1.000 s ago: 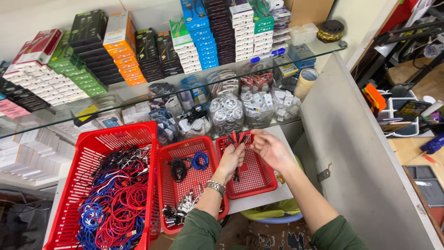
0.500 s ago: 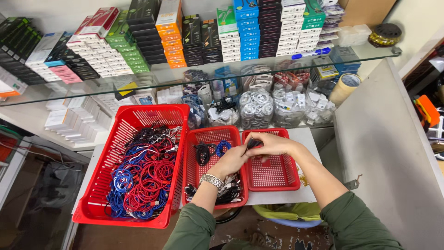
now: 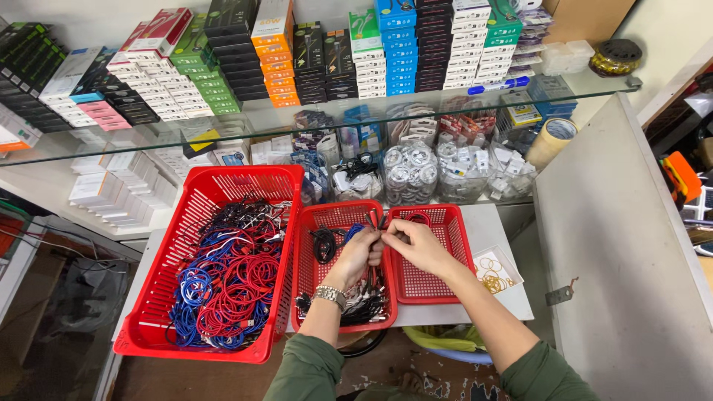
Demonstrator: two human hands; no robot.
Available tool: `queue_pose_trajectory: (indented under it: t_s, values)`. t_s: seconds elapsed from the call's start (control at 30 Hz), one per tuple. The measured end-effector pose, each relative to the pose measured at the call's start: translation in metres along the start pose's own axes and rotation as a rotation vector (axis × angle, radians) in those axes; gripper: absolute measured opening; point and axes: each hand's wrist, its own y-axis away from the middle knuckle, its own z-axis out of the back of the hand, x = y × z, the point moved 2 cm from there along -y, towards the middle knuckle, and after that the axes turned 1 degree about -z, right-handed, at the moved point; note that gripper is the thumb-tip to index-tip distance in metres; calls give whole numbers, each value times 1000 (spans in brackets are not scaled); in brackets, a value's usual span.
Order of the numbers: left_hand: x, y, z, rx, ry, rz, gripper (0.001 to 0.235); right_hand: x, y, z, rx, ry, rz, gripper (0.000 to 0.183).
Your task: The person sorts tangled charging cables from a large red basket into smaller red baskets by color and connector type. They repeatedly pick up cables, separate them, and place them into designated baskets on the counter.
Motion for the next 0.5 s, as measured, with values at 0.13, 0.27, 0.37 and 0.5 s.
queue_pose_trajectory:
  t_s: [0.13,0.27,0.37,0.5]
  values:
    - [-9,-7,2,-112,-79,-147,12,-7,10,9,-1,-14,88,30]
    - [-17,-1,-3,-219,-125,-247,13,-49,12,34,-130,-16,-63,38]
    - [-14,5,-24,-190,-61,-327,14,-84,2,23,-3,-1089,1,48]
    - [-17,5,-56,-86,123,-441,12,-102,-15,20,163,-2102,75,33]
